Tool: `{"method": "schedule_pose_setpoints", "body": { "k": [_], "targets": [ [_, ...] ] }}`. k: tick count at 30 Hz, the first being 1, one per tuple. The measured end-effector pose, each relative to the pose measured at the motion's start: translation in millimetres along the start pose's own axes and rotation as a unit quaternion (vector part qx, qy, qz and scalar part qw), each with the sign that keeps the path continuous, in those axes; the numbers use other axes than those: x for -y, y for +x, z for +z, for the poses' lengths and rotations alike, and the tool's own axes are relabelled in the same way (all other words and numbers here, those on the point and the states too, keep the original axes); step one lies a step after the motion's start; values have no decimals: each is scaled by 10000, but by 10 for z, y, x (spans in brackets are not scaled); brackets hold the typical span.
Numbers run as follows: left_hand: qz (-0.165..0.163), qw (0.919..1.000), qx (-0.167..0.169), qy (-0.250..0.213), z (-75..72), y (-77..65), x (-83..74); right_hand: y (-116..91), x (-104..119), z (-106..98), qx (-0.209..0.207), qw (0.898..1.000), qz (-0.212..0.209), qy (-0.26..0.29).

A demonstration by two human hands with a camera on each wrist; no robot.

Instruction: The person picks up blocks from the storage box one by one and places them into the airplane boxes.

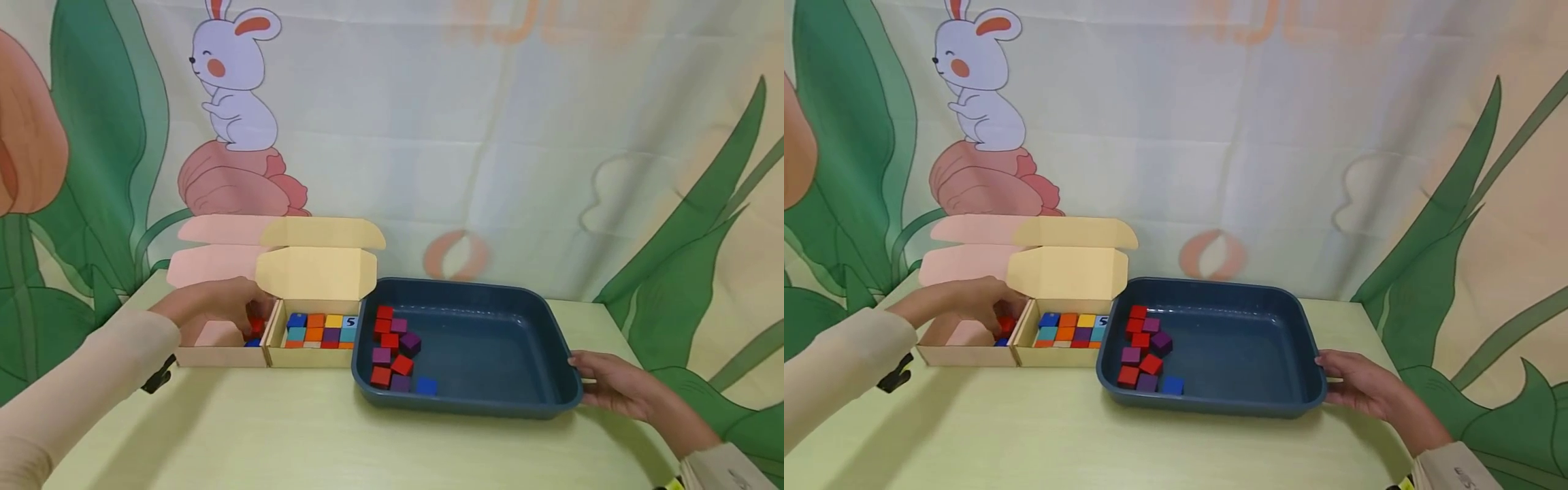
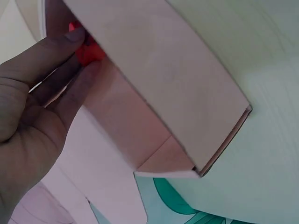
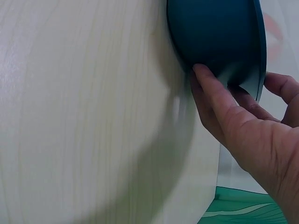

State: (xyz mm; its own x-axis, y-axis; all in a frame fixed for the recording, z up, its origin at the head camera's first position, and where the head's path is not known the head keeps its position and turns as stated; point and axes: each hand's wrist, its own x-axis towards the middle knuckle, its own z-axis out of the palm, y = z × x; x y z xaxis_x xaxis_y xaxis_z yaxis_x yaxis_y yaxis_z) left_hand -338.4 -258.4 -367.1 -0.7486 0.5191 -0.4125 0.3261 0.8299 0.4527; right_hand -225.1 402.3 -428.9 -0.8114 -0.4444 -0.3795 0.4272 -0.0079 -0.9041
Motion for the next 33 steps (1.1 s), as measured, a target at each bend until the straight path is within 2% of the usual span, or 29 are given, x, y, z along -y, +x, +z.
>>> {"method": "schedule_pose_setpoints", "body": {
  "k": [5,8,11,23,33],
  "targets": [
    [470,9984,-81,308,71,39,66,-8,25,26,-30,10000,10,-86],
    [594,9977,-102,308,84,57,87,-21,35,30,-38,10000,2,-61],
    [521,9984,-55,229,88,74,97,-32,34,27,17,10000,-3,37],
    [566,9979,2,304,100,94,79,-25,8,7,195,9996,-18,178],
    [602,9982,15,77,124,72,68,-25,25,16,26,10000,21,29]
  ]
}}
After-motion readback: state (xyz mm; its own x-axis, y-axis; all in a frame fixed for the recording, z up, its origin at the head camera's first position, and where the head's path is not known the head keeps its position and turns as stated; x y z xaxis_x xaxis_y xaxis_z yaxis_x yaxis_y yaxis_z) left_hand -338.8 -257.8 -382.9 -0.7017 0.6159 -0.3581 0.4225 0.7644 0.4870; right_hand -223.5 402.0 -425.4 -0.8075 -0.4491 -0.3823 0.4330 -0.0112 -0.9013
